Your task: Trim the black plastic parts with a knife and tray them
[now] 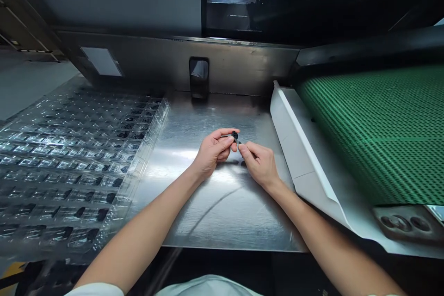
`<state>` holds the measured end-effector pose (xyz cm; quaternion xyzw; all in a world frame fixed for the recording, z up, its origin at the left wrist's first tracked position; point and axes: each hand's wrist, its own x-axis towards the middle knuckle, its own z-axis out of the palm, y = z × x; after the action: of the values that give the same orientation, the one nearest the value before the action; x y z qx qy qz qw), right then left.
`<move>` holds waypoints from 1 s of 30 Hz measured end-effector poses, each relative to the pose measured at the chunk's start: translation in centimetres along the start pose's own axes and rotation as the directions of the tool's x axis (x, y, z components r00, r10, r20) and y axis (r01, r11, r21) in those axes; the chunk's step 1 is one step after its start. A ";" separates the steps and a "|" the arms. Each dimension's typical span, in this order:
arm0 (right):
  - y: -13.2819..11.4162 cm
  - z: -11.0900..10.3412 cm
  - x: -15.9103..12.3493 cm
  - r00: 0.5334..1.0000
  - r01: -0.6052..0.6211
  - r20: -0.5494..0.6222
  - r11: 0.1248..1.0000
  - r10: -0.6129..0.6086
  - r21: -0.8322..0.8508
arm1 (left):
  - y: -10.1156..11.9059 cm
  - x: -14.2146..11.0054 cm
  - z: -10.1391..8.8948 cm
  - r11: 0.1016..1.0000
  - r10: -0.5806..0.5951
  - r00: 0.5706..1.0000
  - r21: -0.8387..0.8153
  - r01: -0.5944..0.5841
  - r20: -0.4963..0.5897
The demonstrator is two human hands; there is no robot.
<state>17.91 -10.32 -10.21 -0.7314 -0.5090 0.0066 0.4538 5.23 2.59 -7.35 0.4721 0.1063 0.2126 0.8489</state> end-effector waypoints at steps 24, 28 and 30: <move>-0.5 0.2 0.3 0.986 -0.116 -0.073 0.938 0.148 0.328 | -0.9 0.1 -0.1 0.993 -0.090 0.993 0.089 0.084 0.070; -0.5 0.5 0.0 0.995 -0.075 -0.038 0.948 0.091 0.310 | -1.1 0.0 0.2 0.984 -0.091 0.994 0.157 0.080 0.064; -0.4 0.5 0.0 0.997 -0.055 -0.040 0.965 0.067 0.257 | -1.2 0.0 0.4 0.981 -0.078 0.996 0.181 0.067 0.051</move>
<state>17.36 -10.00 -10.21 -0.6820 -0.4700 0.0686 0.5561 5.68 1.71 -8.10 0.5482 0.1173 0.1573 0.8130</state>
